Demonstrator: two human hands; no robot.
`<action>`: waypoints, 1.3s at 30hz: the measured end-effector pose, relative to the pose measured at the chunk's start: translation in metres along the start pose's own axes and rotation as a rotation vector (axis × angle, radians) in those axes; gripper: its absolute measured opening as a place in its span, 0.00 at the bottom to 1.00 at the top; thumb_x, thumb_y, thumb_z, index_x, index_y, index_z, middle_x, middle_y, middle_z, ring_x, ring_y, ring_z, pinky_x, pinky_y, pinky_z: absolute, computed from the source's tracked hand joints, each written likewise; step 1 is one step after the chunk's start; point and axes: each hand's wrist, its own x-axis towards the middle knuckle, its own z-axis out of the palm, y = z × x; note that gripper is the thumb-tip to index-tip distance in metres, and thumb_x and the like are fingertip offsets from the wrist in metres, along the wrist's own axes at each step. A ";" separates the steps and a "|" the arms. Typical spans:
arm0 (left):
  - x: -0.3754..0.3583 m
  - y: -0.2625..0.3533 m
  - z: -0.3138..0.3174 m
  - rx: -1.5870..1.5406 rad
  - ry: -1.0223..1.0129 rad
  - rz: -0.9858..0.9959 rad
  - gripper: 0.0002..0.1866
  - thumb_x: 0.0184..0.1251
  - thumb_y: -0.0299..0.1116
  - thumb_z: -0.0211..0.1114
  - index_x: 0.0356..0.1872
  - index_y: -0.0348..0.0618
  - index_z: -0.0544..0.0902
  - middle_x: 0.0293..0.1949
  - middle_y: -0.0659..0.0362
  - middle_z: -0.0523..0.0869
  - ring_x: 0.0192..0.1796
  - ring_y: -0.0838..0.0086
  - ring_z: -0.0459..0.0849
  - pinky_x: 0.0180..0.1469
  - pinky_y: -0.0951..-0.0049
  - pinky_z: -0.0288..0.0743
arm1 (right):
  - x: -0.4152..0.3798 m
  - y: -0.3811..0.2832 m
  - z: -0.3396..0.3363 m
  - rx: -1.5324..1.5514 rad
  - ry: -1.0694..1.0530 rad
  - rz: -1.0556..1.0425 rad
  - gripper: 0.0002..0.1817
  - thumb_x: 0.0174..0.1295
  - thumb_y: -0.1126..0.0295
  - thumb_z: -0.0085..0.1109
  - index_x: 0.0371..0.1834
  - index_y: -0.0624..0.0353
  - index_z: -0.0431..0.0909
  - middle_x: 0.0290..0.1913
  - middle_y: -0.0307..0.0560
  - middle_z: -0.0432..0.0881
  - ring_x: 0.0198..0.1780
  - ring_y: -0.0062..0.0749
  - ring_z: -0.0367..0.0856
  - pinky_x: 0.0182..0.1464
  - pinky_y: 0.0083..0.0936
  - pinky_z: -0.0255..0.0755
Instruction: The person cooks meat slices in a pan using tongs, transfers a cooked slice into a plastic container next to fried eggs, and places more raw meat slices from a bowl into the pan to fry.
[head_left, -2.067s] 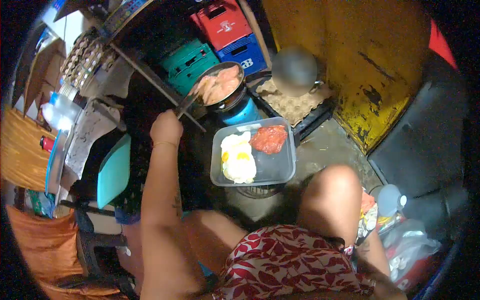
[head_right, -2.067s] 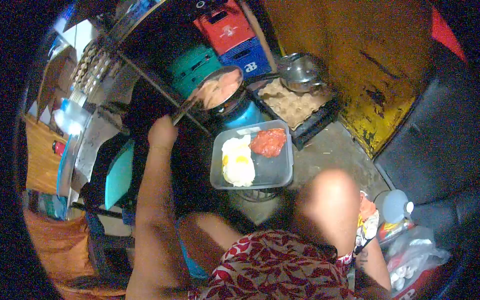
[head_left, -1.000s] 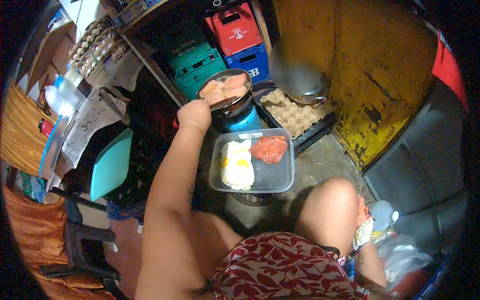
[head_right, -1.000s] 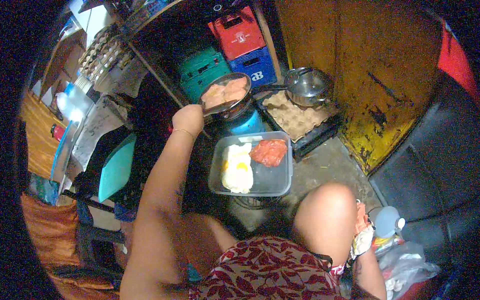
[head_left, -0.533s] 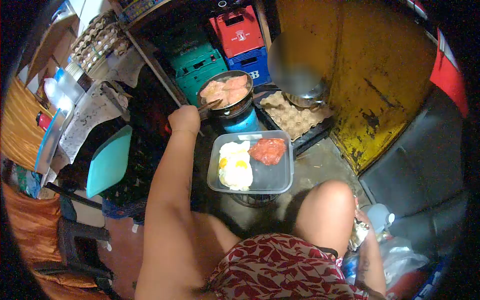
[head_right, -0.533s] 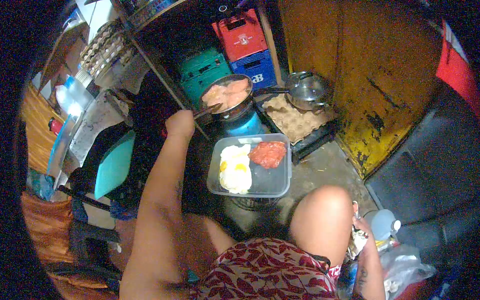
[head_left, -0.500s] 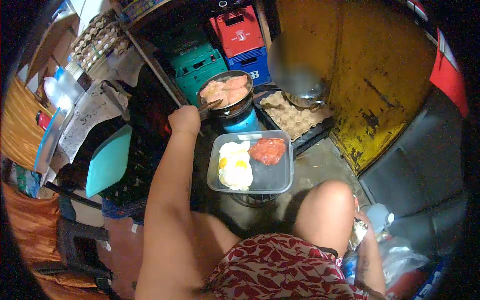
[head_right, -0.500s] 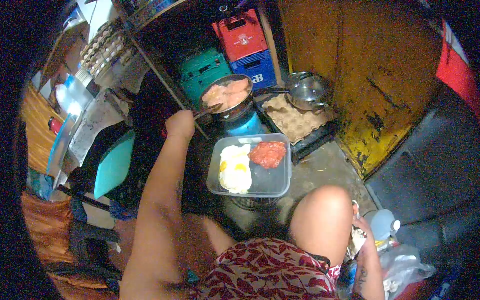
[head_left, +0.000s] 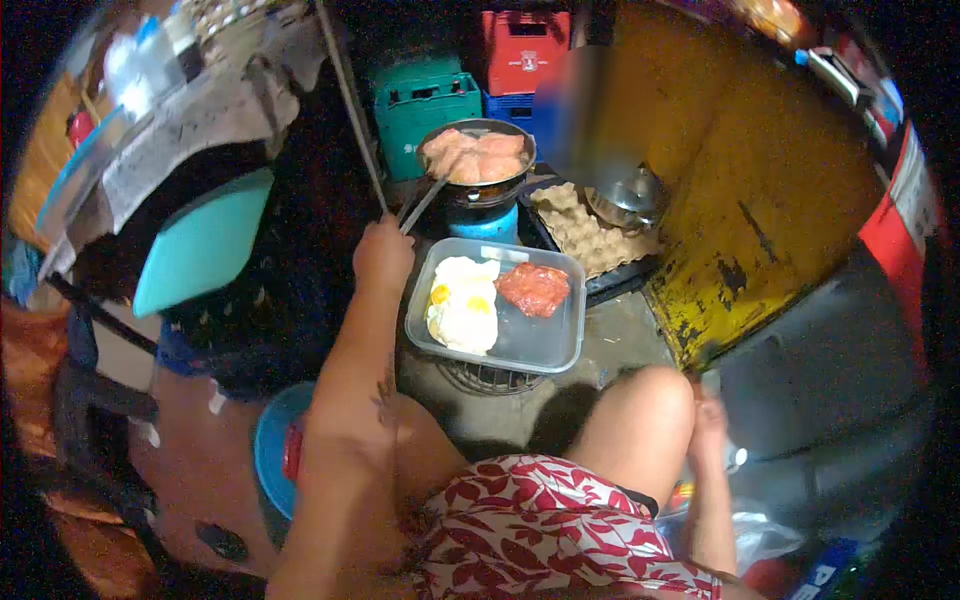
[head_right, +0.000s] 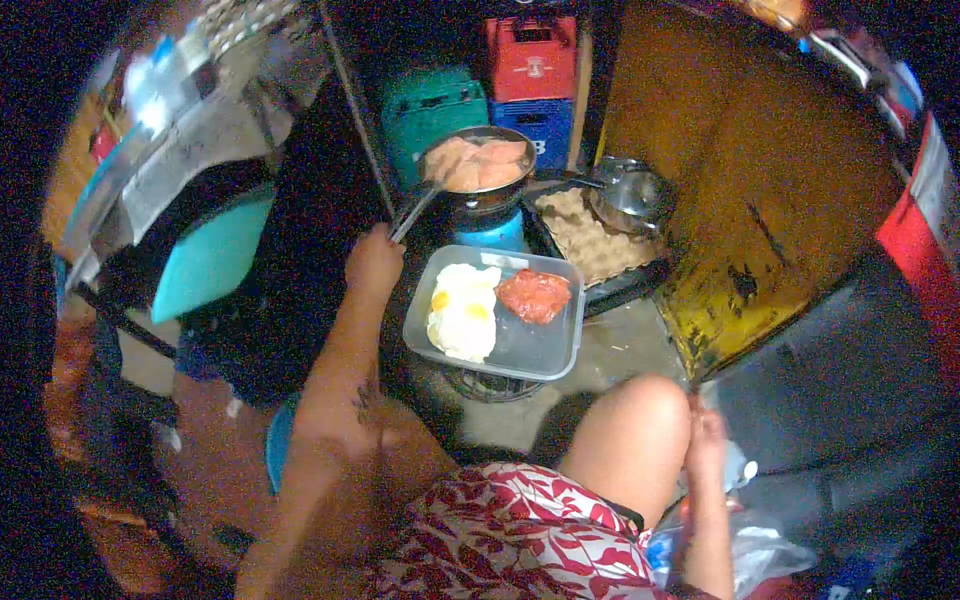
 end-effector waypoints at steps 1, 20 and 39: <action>0.004 -0.005 0.000 -0.005 -0.013 0.045 0.19 0.62 0.37 0.70 0.50 0.40 0.80 0.47 0.43 0.83 0.50 0.47 0.85 0.50 0.50 0.81 | -0.012 -0.004 0.017 0.231 -0.077 0.215 0.20 0.75 0.59 0.50 0.60 0.63 0.75 0.54 0.49 0.83 0.47 0.31 0.82 0.47 0.30 0.76; 0.022 -0.028 0.022 -0.791 -0.199 -0.102 0.19 0.58 0.44 0.73 0.33 0.34 0.85 0.28 0.48 0.87 0.29 0.59 0.86 0.35 0.58 0.78 | -0.011 -0.121 0.027 -0.546 -0.029 -0.482 0.14 0.70 0.65 0.59 0.50 0.65 0.78 0.43 0.48 0.84 0.44 0.28 0.79 0.50 0.27 0.73; 0.013 -0.016 0.017 -0.938 -0.426 -0.215 0.14 0.71 0.42 0.65 0.37 0.41 0.80 0.23 0.63 0.77 0.21 0.78 0.74 0.19 0.74 0.68 | -0.032 -0.222 0.075 -0.727 -0.561 -0.953 0.23 0.55 0.63 0.70 0.51 0.65 0.79 0.61 0.59 0.79 0.64 0.54 0.76 0.66 0.39 0.69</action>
